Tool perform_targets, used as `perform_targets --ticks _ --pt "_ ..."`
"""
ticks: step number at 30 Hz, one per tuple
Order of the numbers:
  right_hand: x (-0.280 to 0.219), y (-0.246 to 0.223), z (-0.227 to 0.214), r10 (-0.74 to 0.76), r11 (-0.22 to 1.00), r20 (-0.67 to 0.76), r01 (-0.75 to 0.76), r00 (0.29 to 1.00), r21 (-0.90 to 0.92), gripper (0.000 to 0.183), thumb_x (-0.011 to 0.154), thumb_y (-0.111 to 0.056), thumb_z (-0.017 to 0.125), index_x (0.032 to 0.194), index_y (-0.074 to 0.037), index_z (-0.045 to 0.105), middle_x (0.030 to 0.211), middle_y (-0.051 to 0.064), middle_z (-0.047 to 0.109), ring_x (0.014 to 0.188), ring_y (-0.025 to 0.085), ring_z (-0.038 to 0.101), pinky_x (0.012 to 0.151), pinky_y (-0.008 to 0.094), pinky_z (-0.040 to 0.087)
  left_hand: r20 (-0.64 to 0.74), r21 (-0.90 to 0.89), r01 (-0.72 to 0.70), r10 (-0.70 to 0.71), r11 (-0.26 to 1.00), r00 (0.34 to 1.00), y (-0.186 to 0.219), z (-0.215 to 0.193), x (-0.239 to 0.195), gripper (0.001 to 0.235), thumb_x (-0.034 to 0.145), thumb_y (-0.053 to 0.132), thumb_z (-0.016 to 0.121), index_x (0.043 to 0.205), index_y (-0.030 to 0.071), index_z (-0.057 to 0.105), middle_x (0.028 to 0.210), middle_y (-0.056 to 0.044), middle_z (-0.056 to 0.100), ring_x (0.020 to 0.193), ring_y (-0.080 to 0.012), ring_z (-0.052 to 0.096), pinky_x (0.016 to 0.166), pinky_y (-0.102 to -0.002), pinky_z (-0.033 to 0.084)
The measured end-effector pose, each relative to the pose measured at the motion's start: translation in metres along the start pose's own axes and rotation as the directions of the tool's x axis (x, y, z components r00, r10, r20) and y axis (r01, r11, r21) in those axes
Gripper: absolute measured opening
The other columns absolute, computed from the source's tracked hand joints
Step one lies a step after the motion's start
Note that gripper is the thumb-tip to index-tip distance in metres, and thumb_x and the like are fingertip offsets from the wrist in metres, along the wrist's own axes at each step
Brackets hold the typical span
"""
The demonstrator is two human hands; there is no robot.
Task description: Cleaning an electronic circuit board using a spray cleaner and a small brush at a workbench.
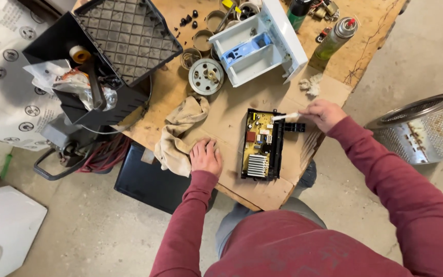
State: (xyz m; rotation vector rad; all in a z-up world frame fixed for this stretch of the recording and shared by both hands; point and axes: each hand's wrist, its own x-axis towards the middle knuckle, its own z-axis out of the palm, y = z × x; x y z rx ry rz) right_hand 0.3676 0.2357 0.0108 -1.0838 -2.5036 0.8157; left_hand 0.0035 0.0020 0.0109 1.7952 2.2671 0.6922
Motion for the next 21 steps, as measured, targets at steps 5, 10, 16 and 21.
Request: perform_targets --ticks 5,10,16,21 --pt "0.013 -0.010 0.011 0.075 0.995 0.126 -0.082 0.989 0.053 0.018 0.094 -0.013 0.074 0.110 -0.015 0.079 0.092 0.011 0.071 0.086 0.028 0.069 0.079 0.037 0.055 -0.034 0.005 -0.014 0.014 1.000 0.999 0.006 -0.004 -0.001 0.033 0.093 0.021 0.064 0.123 0.008 0.064 0.130 -0.013 0.059 0.127 -0.0350 0.052 0.109 -0.051 0.039" --pt "0.012 0.022 0.016 0.101 0.975 0.122 -0.123 0.987 0.186 0.017 0.091 -0.015 0.076 0.108 -0.013 0.078 0.093 0.011 0.074 0.084 0.025 0.072 0.077 0.034 0.056 -0.041 0.014 -0.020 0.021 1.000 0.999 -0.002 0.005 0.001 0.035 0.090 0.022 0.064 0.122 0.009 0.065 0.128 -0.014 0.059 0.126 -0.0358 0.051 0.107 -0.052 0.038" --pt "0.010 0.027 0.021 0.115 0.967 0.120 -0.139 0.986 0.212 0.018 0.090 -0.011 0.076 0.107 -0.011 0.079 0.095 0.012 0.076 0.086 0.023 0.073 0.079 0.032 0.056 -0.012 0.008 -0.019 0.019 1.000 1.000 -0.003 0.004 0.000 0.036 0.091 0.022 0.063 0.124 0.007 0.064 0.129 -0.014 0.059 0.128 -0.0359 0.051 0.109 -0.051 0.036" --pt "0.011 0.029 0.023 0.214 0.913 0.134 -0.247 0.968 0.325 0.016 0.091 -0.011 0.075 0.107 -0.010 0.077 0.095 0.010 0.077 0.085 0.021 0.074 0.079 0.032 0.057 -0.018 0.012 -0.024 0.025 1.000 1.000 -0.002 0.005 0.000 0.036 0.091 0.022 0.063 0.125 0.008 0.065 0.129 -0.014 0.059 0.127 -0.0360 0.051 0.109 -0.052 0.036"
